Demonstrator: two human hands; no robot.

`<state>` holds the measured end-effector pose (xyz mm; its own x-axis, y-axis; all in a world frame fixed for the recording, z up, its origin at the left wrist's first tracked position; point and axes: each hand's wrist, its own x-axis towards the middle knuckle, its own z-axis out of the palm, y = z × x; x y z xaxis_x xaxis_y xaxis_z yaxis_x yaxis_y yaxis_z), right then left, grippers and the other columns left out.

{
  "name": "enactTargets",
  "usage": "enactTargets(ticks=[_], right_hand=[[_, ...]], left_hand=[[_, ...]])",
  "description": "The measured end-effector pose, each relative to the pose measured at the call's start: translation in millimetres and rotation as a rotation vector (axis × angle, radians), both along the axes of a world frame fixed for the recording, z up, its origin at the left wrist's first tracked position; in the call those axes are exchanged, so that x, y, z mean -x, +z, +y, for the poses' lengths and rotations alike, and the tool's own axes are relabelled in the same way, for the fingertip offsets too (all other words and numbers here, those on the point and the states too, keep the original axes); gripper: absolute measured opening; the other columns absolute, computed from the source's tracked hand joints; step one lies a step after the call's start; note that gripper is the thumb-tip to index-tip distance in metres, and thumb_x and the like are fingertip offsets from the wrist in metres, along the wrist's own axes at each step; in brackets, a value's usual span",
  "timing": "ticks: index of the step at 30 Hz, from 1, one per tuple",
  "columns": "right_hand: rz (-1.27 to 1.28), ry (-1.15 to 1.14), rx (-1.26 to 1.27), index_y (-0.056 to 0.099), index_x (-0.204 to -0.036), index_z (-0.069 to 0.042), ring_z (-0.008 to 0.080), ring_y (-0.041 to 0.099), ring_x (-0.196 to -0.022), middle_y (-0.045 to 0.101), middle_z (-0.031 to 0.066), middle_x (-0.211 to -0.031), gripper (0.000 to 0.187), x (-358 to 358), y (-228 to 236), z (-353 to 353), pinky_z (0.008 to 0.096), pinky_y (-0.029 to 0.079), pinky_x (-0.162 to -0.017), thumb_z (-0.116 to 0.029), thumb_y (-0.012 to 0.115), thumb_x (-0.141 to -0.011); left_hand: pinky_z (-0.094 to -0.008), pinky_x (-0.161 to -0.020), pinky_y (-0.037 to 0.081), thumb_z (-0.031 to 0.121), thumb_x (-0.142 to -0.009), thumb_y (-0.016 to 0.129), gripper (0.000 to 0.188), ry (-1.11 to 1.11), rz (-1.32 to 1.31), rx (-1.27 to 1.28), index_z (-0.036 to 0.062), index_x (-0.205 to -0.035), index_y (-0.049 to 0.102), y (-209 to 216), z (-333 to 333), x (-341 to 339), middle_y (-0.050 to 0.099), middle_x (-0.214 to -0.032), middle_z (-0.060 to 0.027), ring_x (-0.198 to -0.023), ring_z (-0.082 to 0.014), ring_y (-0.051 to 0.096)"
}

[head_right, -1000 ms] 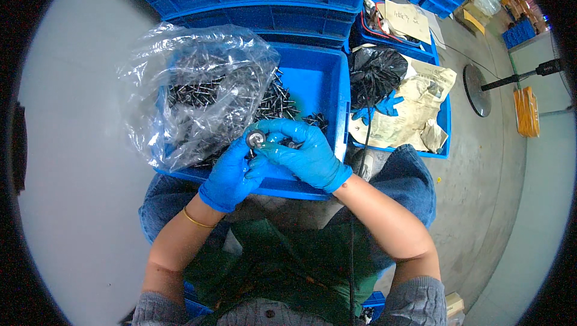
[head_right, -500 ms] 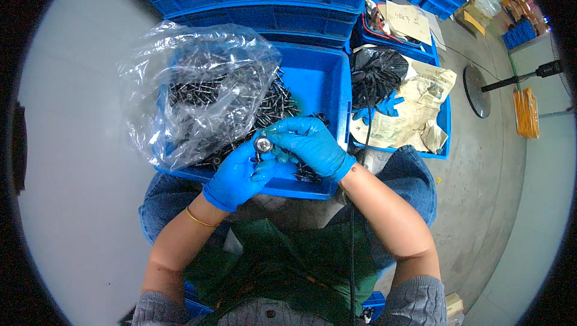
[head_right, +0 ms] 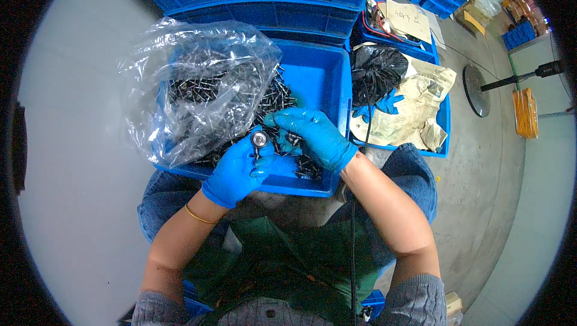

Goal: The person sits on the floor with a blue bin on their lap and repeatedly picks small metal parts from the bin. They use a handheld rotary tool to grind or deburr the parts one by one, then place them back into the bin. The process continues with multiple parts handled individually.

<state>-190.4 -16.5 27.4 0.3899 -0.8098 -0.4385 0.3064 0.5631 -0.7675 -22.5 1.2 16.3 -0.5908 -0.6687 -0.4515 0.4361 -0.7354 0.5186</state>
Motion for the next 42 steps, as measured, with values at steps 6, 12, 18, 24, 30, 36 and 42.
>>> enactTargets(ticks=[6, 12, 18, 24, 30, 36, 42], right_hand=[[0.008, 0.002, 0.026, 0.046, -0.112, -0.005, 0.0079, 0.052, -0.069, 0.056, 0.0021, -0.086, 0.038, 10.0, -10.7, -9.1, 0.0179, 0.040, -0.055, -0.012, 0.055, -0.076], [1.179, 0.571, 0.756, 0.063, -0.079, -0.006, 0.0234, 0.059, -0.071, 0.061, 0.0131, -0.080, 0.014, 28.6, -64.0, -27.7, 0.0307, 0.046, -0.062, -0.013, 0.053, -0.072], [1.612, 1.229, 0.932, 0.063, -0.074, -0.008, 0.0264, 0.060, -0.074, 0.062, 0.0108, -0.079, 0.018, -2.7, -116.9, -12.9, 0.0386, 0.047, -0.057, -0.010, 0.045, -0.072], [1.548, 1.193, 1.114, 0.062, -0.068, -0.009, 0.0241, 0.060, -0.063, 0.061, 0.0092, -0.067, 0.014, -14.4, -117.5, 2.8, 0.0381, 0.045, -0.049, -0.010, 0.048, -0.067], [1.503, 1.160, 1.116, 0.062, -0.067, -0.009, 0.0247, 0.060, -0.063, 0.060, 0.0095, -0.066, 0.014, -13.3, -119.3, 6.3, 0.0382, 0.045, -0.049, -0.012, 0.049, -0.068], [1.448, 1.055, 1.055, 0.063, -0.070, -0.009, 0.0271, 0.059, -0.063, 0.060, 0.0124, -0.068, 0.015, 10.3, -100.9, 5.2, 0.0387, 0.045, -0.051, -0.013, 0.050, -0.066], [1.243, 0.491, 1.043, 0.062, -0.083, -0.008, 0.0277, 0.058, -0.063, 0.060, 0.0126, -0.074, 0.021, 15.1, -10.1, 5.1, 0.0354, 0.046, -0.054, -0.022, 0.049, -0.077]], left_hand=[[-0.0180, -0.042, 0.032, 0.018, -0.088, 0.032, 0.019, 0.063, 0.133, -0.193, 0.0083, -0.077, 0.043, 3.7, -3.0, -0.8, 0.041, -0.059, -0.0012, -0.044, -0.0090, 0.036], [-0.0208, -0.041, 0.032, 0.023, -0.087, 0.035, 0.020, 0.138, 0.114, -0.133, 0.0086, -0.077, 0.045, -6.1, -12.1, -12.0, 0.043, -0.066, -0.0042, -0.055, -0.0122, 0.039], [-0.0212, -0.041, 0.033, 0.022, -0.086, 0.036, 0.019, 0.154, 0.126, -0.140, 0.0085, -0.076, 0.045, -11.2, -16.8, -14.4, 0.046, -0.068, -0.0058, -0.056, -0.0132, 0.041], [-0.0214, -0.043, 0.032, 0.021, -0.085, 0.037, 0.017, 0.178, 0.141, -0.211, 0.0098, -0.075, 0.045, -6.0, -18.8, -17.3, 0.045, -0.067, -0.0046, -0.057, -0.0127, 0.040], [-0.0220, -0.043, 0.032, 0.021, -0.085, 0.038, 0.018, 0.212, 0.059, -0.193, 0.0098, -0.074, 0.046, -4.5, -18.4, -13.2, 0.046, -0.065, -0.0039, -0.055, -0.0127, 0.040], [-0.0221, -0.043, 0.031, 0.022, -0.084, 0.040, 0.018, 0.231, 0.018, -0.216, 0.0099, -0.074, 0.047, -8.1, -19.7, -7.8, 0.048, -0.066, -0.0041, -0.055, -0.0130, 0.040], [-0.0224, -0.043, 0.032, 0.023, -0.084, 0.041, 0.017, 0.254, 0.000, -0.199, 0.0096, -0.077, 0.048, -4.8, -18.7, -7.6, 0.050, -0.068, -0.0045, -0.056, -0.0134, 0.042]])
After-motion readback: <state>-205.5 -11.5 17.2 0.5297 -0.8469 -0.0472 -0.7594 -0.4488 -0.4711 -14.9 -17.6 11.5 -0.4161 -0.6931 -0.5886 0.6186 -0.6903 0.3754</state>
